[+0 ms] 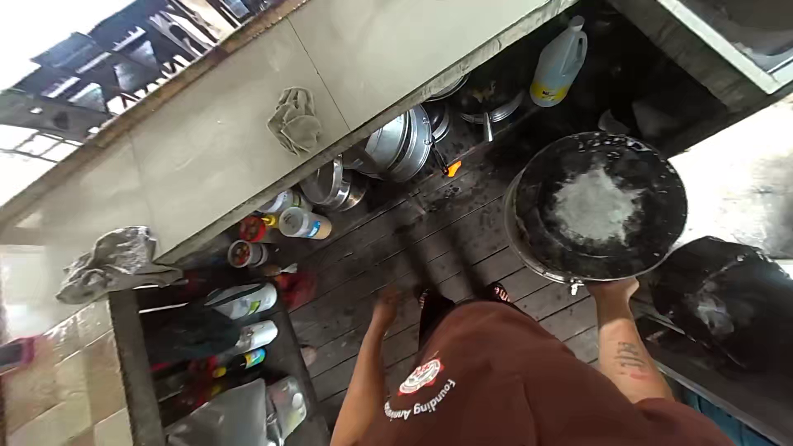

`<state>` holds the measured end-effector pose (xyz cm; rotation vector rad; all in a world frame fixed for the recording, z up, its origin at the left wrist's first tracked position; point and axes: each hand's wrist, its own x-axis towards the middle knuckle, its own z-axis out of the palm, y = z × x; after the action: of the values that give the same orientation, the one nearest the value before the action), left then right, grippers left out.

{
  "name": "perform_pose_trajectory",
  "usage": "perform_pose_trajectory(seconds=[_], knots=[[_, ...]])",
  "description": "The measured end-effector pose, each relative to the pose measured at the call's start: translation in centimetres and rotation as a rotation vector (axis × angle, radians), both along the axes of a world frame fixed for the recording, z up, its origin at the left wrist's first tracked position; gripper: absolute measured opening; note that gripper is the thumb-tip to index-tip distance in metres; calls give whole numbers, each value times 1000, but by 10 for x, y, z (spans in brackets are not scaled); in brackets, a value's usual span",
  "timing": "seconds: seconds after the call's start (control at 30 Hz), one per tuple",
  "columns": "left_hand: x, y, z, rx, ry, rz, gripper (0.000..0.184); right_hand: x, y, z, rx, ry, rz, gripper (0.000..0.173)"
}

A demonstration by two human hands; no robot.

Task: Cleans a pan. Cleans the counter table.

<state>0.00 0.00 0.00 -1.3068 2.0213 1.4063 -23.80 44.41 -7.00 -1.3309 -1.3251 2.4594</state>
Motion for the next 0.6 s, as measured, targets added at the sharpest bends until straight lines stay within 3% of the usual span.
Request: perform_pose_trajectory(seconds=[0.13, 0.33, 0.5, 0.6], knots=[[-12, 6, 30, 2, -83, -143, 48, -58, -48, -37, -59, 11, 176, 54], [59, -30, 14, -73, -611, -346, 49, -147, -139, -72, -86, -40, 277, 50], [84, -40, 18, 31, -586, 112, 45, -173, -175, -83, -13, -41, 422, 56], [56, -45, 20, 35, -559, 151, 46, -185, -176, -92, -7, -11, 575, 70]])
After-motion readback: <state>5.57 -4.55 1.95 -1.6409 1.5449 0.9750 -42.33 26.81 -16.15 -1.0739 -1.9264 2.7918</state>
